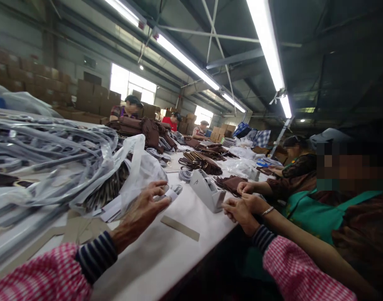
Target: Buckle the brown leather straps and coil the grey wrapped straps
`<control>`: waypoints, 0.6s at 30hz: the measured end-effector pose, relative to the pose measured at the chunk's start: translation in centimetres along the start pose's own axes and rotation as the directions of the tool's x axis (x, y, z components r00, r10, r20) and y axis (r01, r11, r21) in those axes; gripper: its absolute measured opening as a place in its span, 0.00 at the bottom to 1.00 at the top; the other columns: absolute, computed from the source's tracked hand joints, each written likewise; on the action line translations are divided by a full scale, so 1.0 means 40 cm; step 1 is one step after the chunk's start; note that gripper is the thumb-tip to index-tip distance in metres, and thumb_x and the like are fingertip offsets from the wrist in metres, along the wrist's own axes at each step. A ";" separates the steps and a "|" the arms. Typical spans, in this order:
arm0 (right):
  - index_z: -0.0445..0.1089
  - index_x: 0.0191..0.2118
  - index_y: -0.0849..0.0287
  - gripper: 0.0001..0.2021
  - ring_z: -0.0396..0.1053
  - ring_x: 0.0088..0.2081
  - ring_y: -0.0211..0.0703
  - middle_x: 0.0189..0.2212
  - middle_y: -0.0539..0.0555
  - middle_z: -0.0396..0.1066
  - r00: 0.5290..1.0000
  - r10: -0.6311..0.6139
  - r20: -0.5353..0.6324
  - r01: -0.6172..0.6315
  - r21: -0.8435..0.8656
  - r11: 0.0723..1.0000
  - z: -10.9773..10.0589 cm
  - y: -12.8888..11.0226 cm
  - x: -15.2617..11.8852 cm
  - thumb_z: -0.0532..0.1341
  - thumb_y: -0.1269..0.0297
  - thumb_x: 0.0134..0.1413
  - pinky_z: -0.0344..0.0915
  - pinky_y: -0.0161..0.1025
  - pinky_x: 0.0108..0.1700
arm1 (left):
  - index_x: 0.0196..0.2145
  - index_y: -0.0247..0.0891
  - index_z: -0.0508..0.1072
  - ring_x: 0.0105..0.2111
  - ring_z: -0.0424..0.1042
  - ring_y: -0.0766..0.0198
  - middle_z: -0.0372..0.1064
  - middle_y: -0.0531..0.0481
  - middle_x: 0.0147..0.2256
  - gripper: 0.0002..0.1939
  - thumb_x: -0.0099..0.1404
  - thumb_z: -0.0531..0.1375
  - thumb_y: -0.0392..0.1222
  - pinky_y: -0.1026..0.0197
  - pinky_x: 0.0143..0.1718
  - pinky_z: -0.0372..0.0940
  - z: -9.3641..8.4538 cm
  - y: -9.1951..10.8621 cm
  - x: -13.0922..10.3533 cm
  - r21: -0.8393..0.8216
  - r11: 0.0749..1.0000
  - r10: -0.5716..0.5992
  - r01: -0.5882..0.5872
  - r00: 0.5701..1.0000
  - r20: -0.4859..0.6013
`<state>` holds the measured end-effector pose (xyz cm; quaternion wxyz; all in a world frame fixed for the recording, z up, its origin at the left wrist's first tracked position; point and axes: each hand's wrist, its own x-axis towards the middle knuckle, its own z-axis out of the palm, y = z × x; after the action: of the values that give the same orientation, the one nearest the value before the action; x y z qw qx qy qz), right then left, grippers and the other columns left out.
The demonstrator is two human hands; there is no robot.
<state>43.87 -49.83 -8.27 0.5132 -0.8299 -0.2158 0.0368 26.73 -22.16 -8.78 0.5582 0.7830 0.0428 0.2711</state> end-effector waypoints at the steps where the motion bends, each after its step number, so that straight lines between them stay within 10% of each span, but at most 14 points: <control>1: 0.66 0.23 0.58 0.19 0.58 0.16 0.33 0.18 0.48 0.67 0.999 -0.003 0.052 0.001 0.038 0.999 0.027 -0.017 -0.015 0.69 0.50 0.49 0.52 0.32 0.18 | 0.25 0.40 0.75 0.62 0.64 0.41 0.65 0.43 0.63 0.14 0.58 0.63 0.53 0.41 0.63 0.59 0.005 0.000 -0.004 0.009 1.000 0.018 -0.018 1.000 -0.004; 7: 0.71 0.29 0.61 0.20 0.60 0.18 0.30 0.22 0.49 0.71 0.937 -0.095 0.337 -0.076 0.463 0.883 0.205 -0.144 -0.108 0.73 0.49 0.48 0.52 0.30 0.19 | 0.27 0.41 0.73 0.62 0.64 0.46 0.67 0.42 0.60 0.12 0.60 0.62 0.51 0.45 0.65 0.57 0.029 -0.005 -0.023 0.100 0.984 0.149 -0.148 0.989 0.003; 18: 0.70 0.25 0.62 0.21 0.59 0.16 0.28 0.19 0.48 0.70 0.962 -0.061 0.267 -0.099 0.548 0.831 0.308 -0.172 -0.097 0.74 0.49 0.43 0.50 0.28 0.17 | 0.29 0.40 0.71 0.63 0.62 0.47 0.64 0.40 0.61 0.11 0.62 0.60 0.49 0.45 0.64 0.57 0.039 -0.013 -0.028 0.168 0.966 0.203 -0.194 0.979 -0.033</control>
<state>34.68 -38.45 -8.71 0.6972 -0.6335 -0.2561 0.2170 26.62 -23.71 -10.03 0.4606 0.8196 0.0004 0.3407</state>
